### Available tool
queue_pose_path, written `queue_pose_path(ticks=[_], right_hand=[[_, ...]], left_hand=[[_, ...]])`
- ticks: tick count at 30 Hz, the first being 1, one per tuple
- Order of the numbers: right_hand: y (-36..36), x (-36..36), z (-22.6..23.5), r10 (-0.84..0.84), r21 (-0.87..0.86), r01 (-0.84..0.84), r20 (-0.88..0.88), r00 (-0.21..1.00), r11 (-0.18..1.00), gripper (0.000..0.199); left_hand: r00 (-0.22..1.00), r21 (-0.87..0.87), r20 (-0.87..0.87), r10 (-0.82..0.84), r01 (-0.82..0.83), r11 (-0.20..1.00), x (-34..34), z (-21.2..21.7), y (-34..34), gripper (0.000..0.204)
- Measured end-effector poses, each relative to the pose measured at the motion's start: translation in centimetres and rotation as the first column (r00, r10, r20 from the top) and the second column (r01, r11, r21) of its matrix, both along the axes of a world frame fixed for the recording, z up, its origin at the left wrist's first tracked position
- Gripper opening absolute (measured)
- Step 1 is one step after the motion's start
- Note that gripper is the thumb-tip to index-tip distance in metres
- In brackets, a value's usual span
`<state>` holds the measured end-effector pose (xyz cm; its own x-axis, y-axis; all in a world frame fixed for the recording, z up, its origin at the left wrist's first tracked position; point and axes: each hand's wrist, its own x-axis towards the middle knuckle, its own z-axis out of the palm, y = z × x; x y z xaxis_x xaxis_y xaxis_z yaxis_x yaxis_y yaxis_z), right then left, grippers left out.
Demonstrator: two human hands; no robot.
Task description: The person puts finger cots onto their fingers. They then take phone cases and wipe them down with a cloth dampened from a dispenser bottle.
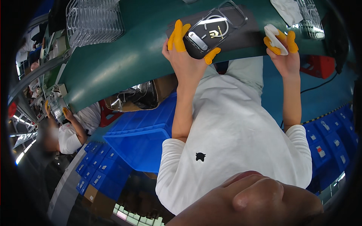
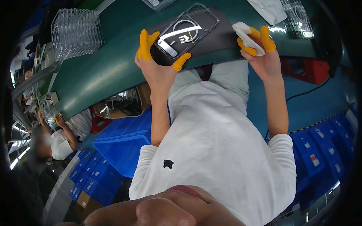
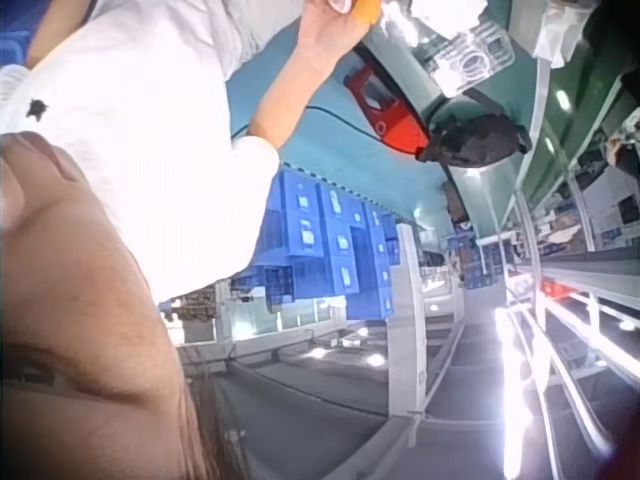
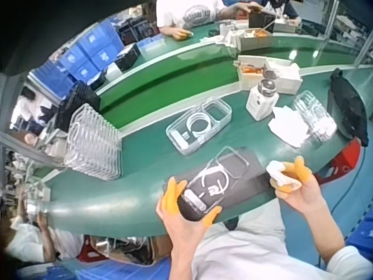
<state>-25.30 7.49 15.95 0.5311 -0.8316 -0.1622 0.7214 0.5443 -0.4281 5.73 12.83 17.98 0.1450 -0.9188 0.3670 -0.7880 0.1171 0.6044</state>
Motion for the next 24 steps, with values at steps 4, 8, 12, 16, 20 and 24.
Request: queue_pose_path(ticks=[4,8,12,16,20,24], right_hand=[[0.6,0.3,0.2,-0.194,-0.127,0.149,-0.538,0.82,0.981,0.033],[-0.7,1.4,4.0,-0.179,-0.531,-0.441,-0.761,0.624,0.723,0.026],[-0.9,3.3,4.7,-0.211,-0.67,-0.54,-0.706,0.676,0.51,0.028],[0.7,4.7,1.5,0.076,-0.32,-0.489,-0.772,0.631,0.811,0.033],[1.8,9.2,1.8,0.29,-0.011,-0.304,-0.272,0.918,0.953,0.035],[2.7,10.3,1.8,0.299,0.024,-0.3,0.037,0.953,0.954,0.035]], left_hand=[[0.997,-0.072,-0.049,0.057,-0.061,0.996,-0.3,0.0,0.4,0.111],[0.984,-0.19,-0.179,0.024,-0.059,0.98,-0.5,1.4,1.0,0.106],[0.971,-0.157,-0.239,0.019,-0.058,0.986,-1.0,4.5,1.9,0.1],[0.988,-0.161,-0.134,-0.071,0.049,0.986,-1.2,6.0,2.5,0.127],[0.983,-0.167,-0.142,-0.112,0.088,0.982,-1.9,6.9,2.6,0.128],[0.98,-0.193,-0.17,-0.106,0.072,0.979,-2.0,6.4,2.7,0.128]])
